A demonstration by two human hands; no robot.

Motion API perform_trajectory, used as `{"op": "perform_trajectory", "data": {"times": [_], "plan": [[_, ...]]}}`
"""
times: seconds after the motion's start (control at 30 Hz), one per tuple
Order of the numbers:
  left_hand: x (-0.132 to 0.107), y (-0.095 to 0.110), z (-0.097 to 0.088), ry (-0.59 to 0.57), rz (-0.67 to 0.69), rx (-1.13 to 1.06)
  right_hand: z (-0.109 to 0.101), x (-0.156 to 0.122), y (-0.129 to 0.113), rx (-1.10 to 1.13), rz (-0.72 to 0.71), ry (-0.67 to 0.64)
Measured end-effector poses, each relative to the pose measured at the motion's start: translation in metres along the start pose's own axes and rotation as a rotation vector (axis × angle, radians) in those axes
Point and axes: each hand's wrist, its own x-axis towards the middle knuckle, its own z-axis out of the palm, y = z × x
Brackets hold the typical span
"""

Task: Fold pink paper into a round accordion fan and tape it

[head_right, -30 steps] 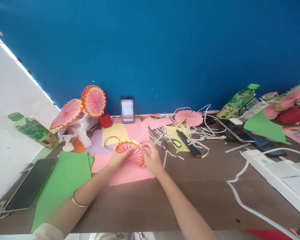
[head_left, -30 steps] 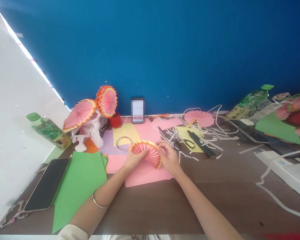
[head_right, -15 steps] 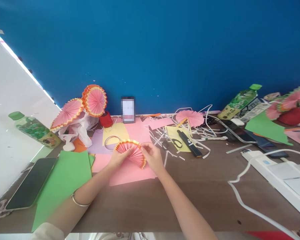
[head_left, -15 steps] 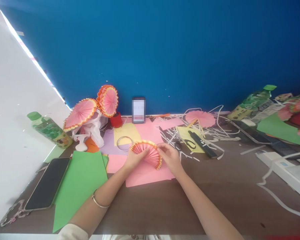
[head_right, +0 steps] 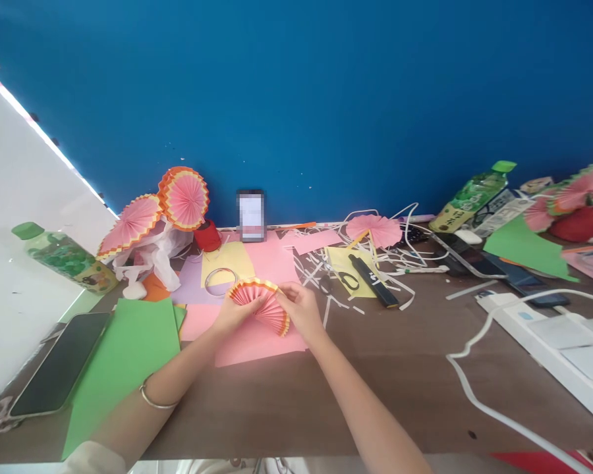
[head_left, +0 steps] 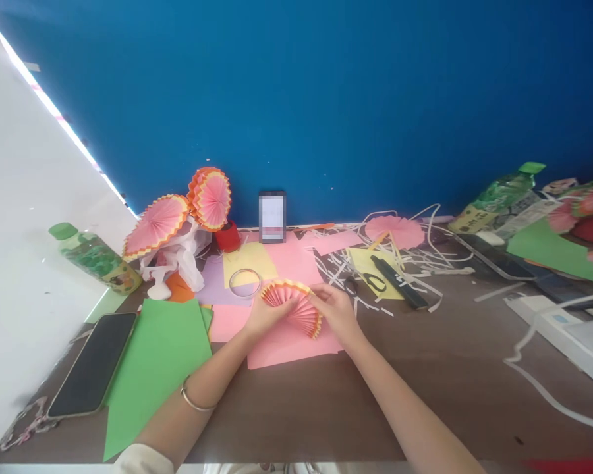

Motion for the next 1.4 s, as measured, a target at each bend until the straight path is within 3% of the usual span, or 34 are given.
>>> {"op": "perform_trajectory", "data": {"times": [0.23, 0.43, 0.57, 0.73, 1.0, 1.17, 1.23, 1.4], "plan": [[0.000, 0.002, 0.001, -0.031, 0.003, 0.014, 0.004, -0.002, 0.005, -0.004, -0.023, 0.086], [0.001, 0.000, -0.003, -0.024, -0.055, 0.014, 0.006, -0.002, 0.008, -0.017, -0.057, 0.069], [0.001, 0.003, -0.003, -0.043, -0.071, -0.002, -0.004, 0.000, 0.003, -0.155, -0.233, 0.026], [0.001, 0.010, -0.004, -0.131, -0.040, -0.026, -0.020, 0.001, -0.008, -0.527, -0.447, -0.135], [0.003, 0.008, -0.009, -0.218, -0.044, 0.083, -0.025, 0.002, -0.014, -0.628, -0.343, -0.316], [0.011, -0.003, -0.011, -0.036, 0.036, -0.106, -0.026, 0.004, -0.012, -0.692, -0.438, -0.245], [0.012, -0.005, -0.011, -0.072, 0.017, -0.172, -0.025, 0.003, -0.010, -0.609, -0.399, -0.227], [0.008, 0.001, -0.007, -0.249, -0.032, -0.146, -0.010, 0.002, -0.005, -0.219, -0.116, -0.124]]}}
